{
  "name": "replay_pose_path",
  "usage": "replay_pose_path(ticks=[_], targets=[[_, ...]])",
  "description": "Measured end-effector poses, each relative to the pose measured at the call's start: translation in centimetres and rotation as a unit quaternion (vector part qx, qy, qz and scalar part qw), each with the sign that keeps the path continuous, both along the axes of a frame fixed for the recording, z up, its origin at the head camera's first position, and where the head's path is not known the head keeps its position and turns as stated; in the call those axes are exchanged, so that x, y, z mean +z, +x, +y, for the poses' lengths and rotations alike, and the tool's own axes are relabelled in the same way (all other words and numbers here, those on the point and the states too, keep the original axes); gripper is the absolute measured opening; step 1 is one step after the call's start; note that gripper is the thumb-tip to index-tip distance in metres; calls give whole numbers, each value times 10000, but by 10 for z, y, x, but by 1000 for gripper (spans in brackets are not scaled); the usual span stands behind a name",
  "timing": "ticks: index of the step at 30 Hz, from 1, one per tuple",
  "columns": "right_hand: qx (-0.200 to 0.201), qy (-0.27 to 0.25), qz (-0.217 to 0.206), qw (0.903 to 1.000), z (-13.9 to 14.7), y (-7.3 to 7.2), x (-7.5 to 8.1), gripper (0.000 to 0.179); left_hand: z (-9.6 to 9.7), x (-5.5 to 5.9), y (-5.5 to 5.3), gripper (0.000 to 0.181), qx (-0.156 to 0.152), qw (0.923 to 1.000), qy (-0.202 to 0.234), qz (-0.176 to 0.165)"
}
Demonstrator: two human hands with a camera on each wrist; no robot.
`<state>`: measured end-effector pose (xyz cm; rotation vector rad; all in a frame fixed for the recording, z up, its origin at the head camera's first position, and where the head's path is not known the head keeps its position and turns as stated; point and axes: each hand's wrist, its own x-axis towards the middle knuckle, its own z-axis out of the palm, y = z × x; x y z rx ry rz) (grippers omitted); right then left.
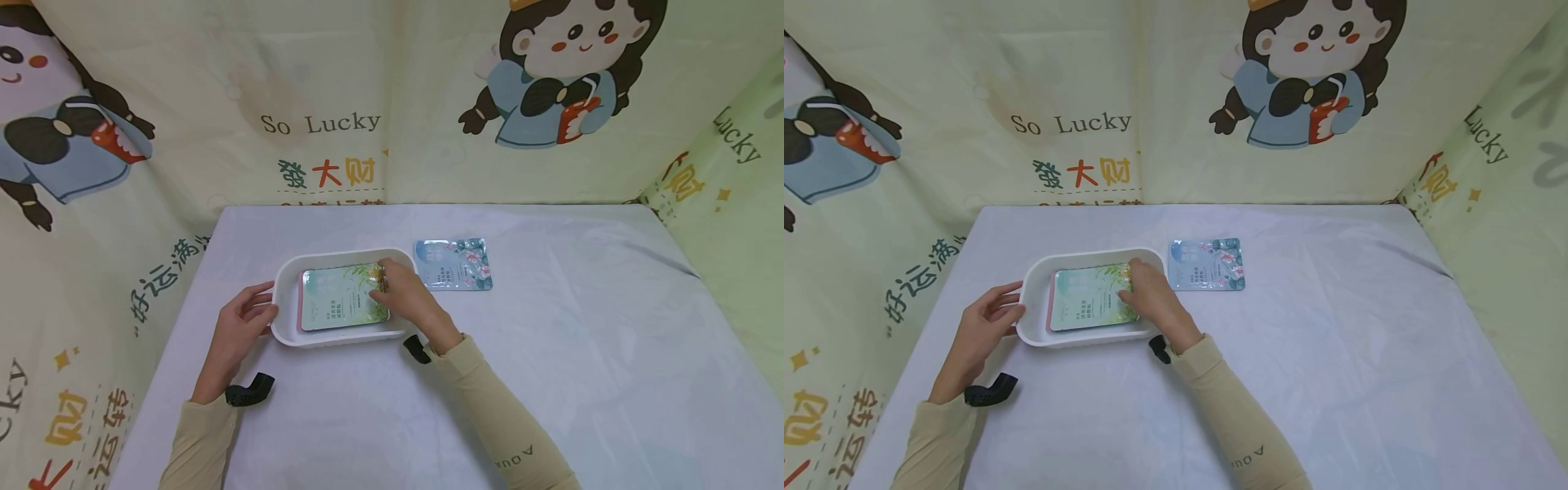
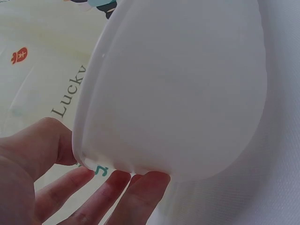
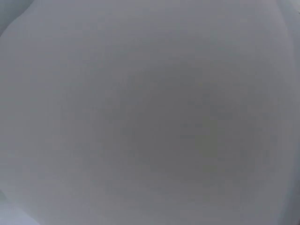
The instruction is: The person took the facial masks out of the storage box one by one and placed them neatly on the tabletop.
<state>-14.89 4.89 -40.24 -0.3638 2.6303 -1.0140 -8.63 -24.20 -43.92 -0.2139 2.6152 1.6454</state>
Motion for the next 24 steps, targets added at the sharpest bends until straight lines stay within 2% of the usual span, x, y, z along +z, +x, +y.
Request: replay_pose_path(ticks=[16,24], targets=[[292,370,-2,9989,-8,2,-3,53,0,1,0,51,-25,9999,114,50],[242,483,133,9984,-11,2,-1,48,-1,2,-1,50,-38,9998,174,45]])
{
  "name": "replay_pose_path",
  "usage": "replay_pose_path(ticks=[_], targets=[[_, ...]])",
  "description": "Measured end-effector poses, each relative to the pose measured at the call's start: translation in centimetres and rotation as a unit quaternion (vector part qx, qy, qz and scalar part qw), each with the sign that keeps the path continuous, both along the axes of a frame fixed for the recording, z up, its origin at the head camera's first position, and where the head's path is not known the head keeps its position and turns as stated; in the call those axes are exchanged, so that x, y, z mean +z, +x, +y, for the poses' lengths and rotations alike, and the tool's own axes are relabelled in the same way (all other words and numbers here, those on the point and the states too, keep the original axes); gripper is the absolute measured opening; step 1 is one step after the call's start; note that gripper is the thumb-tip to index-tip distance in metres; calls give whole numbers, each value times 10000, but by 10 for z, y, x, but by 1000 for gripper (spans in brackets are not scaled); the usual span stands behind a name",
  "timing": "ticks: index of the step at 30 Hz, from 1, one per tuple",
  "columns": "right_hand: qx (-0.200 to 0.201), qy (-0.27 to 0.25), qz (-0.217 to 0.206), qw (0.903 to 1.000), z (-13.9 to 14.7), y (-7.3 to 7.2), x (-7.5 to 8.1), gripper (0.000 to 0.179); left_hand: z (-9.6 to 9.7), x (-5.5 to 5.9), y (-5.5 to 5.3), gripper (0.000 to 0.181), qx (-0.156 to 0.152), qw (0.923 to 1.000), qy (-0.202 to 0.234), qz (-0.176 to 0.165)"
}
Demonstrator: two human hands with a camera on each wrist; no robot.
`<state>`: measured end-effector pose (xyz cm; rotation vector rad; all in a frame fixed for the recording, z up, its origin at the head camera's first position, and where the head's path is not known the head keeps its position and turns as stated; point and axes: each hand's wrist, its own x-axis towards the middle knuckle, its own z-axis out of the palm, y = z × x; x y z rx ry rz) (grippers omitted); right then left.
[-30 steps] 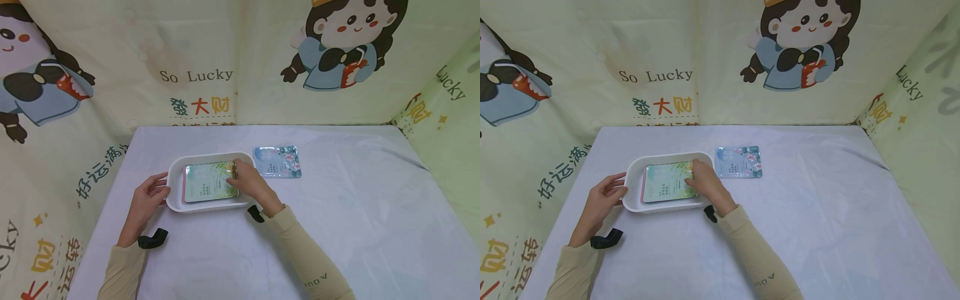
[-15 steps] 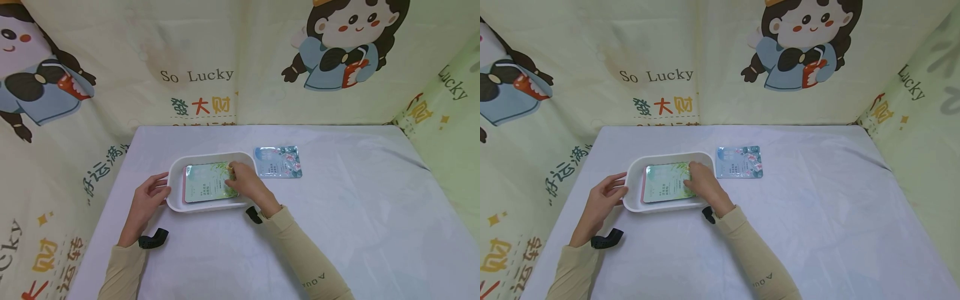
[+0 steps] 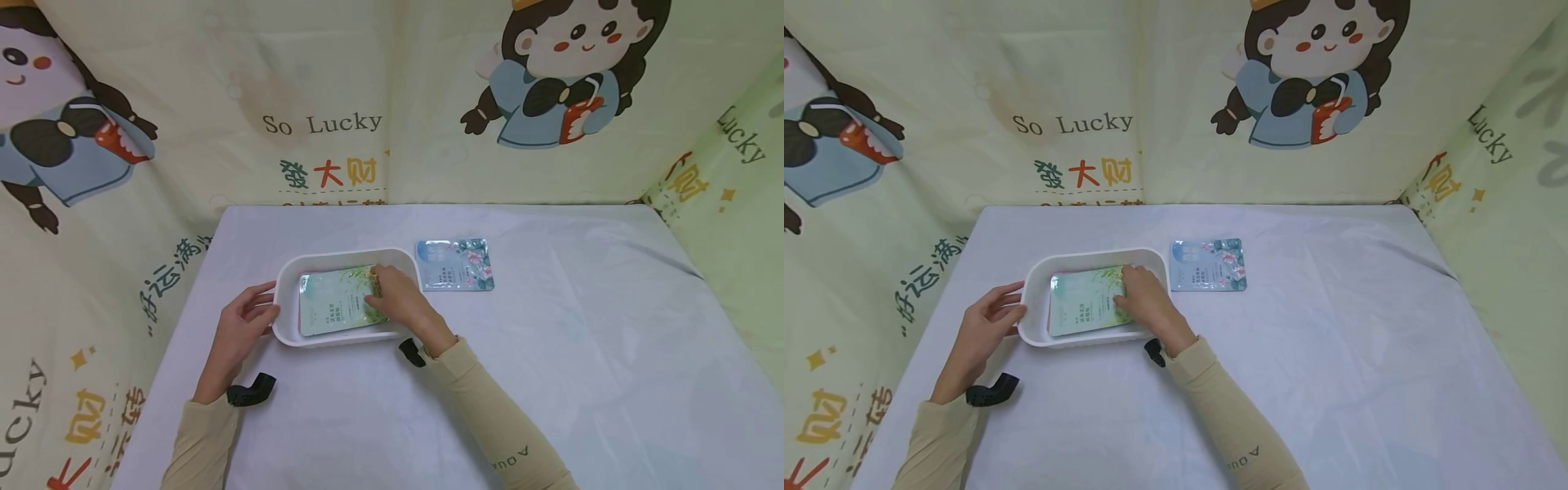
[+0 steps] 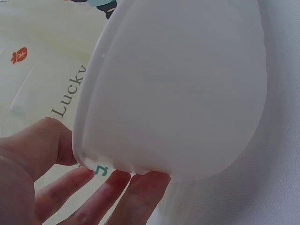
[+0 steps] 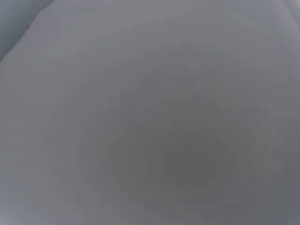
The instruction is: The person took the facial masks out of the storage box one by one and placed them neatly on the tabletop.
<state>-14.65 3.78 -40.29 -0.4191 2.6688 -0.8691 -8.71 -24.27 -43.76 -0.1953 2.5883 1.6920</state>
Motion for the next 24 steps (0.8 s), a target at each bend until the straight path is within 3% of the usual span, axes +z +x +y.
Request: replay_pose_path(ticks=[8,17,24], targets=[[-125,128,-115,9998,-2,-1,0,56,0,0,0,50,15,10000,-20,8],[-201,257,-200,9993,-2,-3,-1,47,1,-2,0,50,8,10000,-33,43],[-193,185,-215,9994,-4,-4,-3,51,1,0,0,50,9,9999,-127,-26]])
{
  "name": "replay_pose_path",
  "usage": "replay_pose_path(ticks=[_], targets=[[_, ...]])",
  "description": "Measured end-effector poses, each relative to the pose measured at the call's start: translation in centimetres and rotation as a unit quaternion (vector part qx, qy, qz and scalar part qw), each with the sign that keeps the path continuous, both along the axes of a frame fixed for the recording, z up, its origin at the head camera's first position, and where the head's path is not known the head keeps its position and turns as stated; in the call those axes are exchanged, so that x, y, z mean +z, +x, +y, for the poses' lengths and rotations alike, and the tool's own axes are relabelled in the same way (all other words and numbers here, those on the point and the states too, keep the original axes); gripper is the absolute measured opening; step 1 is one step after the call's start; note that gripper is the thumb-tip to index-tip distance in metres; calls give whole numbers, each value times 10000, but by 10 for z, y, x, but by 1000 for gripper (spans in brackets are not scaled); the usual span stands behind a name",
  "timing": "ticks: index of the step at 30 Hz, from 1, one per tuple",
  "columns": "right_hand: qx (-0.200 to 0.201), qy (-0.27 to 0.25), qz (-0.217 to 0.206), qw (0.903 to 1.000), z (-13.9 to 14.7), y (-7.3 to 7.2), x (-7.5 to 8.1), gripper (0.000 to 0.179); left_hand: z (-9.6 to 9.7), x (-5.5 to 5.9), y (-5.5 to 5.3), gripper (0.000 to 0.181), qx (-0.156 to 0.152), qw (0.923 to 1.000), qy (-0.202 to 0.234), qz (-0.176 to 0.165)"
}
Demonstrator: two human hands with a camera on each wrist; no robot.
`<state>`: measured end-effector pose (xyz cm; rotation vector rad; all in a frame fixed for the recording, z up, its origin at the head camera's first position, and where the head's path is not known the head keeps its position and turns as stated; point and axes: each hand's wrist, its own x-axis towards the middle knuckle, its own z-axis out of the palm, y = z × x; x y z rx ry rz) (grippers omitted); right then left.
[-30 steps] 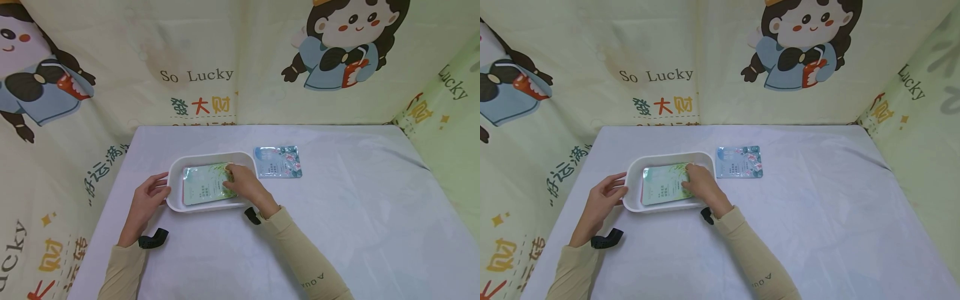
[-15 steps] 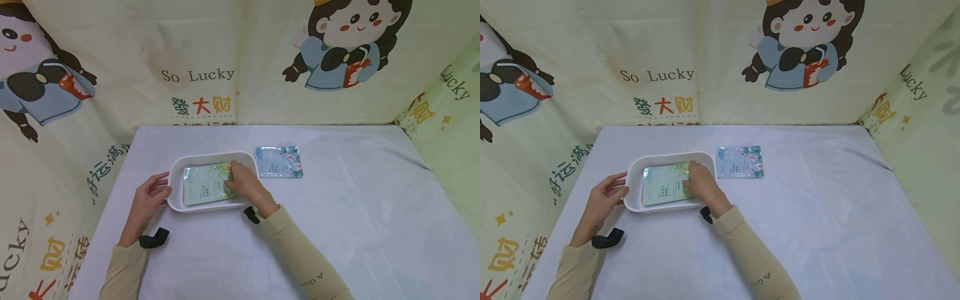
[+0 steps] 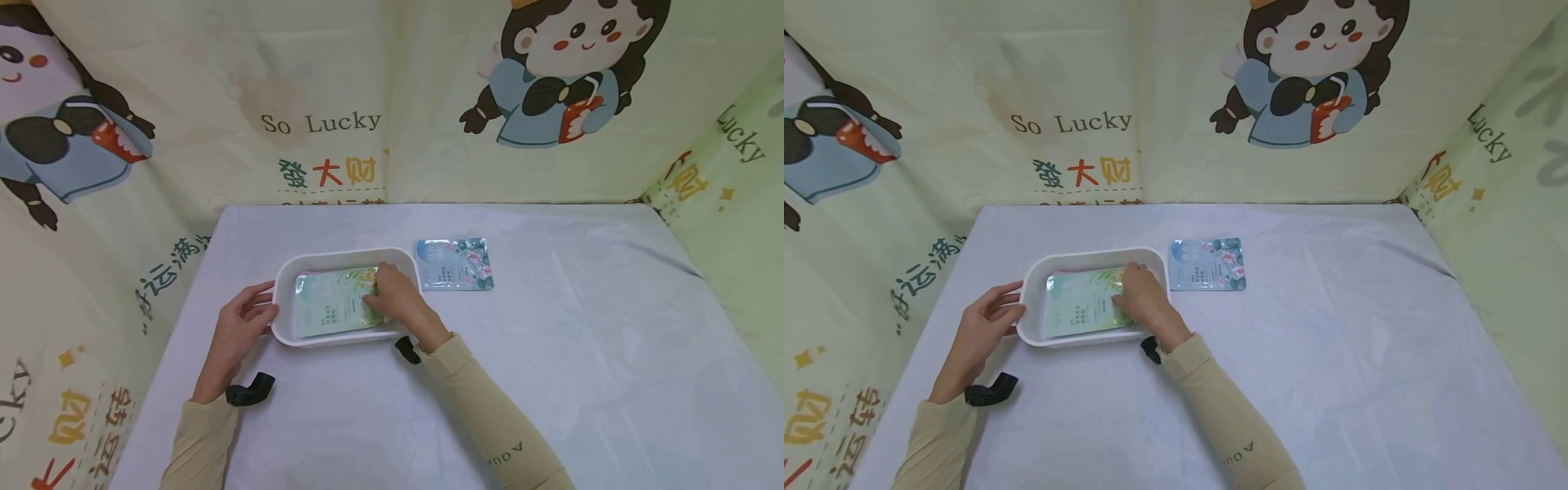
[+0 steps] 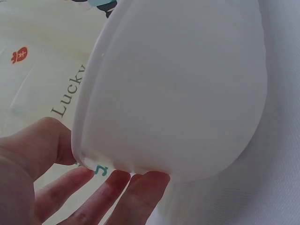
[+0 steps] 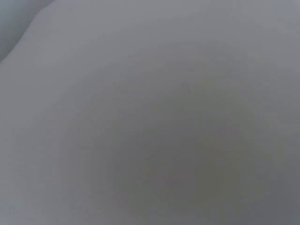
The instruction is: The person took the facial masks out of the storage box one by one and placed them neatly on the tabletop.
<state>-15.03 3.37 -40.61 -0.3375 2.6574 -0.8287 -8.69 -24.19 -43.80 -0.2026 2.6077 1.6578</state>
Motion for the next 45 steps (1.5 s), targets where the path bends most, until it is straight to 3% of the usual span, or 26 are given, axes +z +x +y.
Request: replay_pose_path(ticks=[8,15,20,28,38,45], targets=[[-33,2,-9,10000,-3,-2,-3,58,0,1,0,52,6,10000,27,-38],[-8,268,47,9996,-5,-2,-6,36,1,0,0,53,17,10000,78,-23],[-40,261,45,9996,-5,-2,-7,48,1,-1,-1,53,37,10000,9,-24],[12,-95,-70,9999,-8,-1,-8,40,2,-1,0,53,81,9998,-55,-147],[-44,-446,-61,9990,-8,2,-9,62,2,0,0,52,80,9998,-88,-129],[49,-816,17,9967,-5,1,-10,60,3,4,1,53,82,9997,-116,-210]])
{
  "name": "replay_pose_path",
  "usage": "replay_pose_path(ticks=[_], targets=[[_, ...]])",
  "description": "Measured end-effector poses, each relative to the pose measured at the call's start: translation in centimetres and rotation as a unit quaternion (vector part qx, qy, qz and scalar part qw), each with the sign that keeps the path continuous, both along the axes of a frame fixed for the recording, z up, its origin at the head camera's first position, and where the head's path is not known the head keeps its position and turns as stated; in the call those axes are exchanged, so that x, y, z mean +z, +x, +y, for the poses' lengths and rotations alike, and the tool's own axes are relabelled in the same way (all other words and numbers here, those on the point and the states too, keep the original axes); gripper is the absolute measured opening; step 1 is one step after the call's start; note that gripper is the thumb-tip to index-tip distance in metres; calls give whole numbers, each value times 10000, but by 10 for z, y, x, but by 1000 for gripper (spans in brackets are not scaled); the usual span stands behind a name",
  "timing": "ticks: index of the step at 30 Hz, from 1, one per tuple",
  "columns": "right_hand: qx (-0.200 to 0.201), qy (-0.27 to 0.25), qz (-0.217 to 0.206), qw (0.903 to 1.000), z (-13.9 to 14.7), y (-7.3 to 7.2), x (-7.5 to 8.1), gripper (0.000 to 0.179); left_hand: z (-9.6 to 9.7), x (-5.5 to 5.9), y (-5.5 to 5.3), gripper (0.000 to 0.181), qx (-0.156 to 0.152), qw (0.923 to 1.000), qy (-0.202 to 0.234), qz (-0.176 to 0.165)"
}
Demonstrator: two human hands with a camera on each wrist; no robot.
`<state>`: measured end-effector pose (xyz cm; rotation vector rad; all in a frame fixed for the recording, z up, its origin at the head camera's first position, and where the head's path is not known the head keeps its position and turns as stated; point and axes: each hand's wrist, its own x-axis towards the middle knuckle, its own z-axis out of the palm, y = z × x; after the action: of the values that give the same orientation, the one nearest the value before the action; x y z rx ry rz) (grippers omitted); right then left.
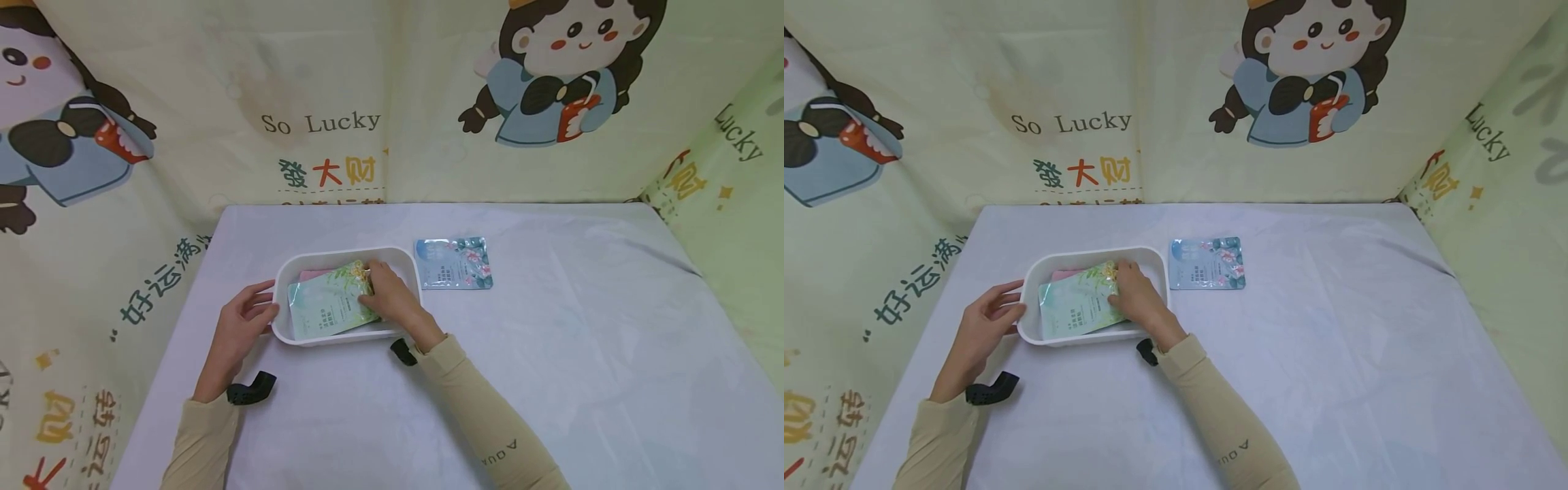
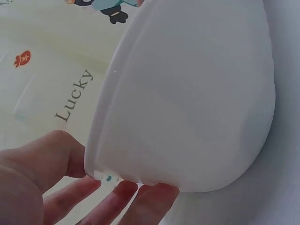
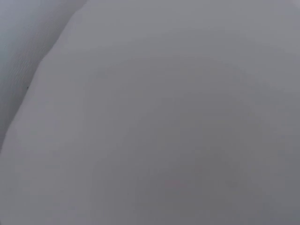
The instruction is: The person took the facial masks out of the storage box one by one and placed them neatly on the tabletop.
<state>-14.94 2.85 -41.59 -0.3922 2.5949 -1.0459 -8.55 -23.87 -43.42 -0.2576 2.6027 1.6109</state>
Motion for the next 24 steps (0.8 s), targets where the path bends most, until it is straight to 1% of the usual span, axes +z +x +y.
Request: replay_pose_path(ticks=[5,7,13,24], targets=[[162,-347,106,9992,1,-2,0,56,2,2,0,52,40,10000,-65,13],[192,-448,83,9988,1,-2,0,53,2,3,0,52,62,9999,-82,11],[212,-561,16,9982,0,-3,1,49,3,4,1,52,82,9999,-82,-78],[223,-848,166,9960,0,-3,1,44,2,5,0,51,47,9999,-102,-72]])
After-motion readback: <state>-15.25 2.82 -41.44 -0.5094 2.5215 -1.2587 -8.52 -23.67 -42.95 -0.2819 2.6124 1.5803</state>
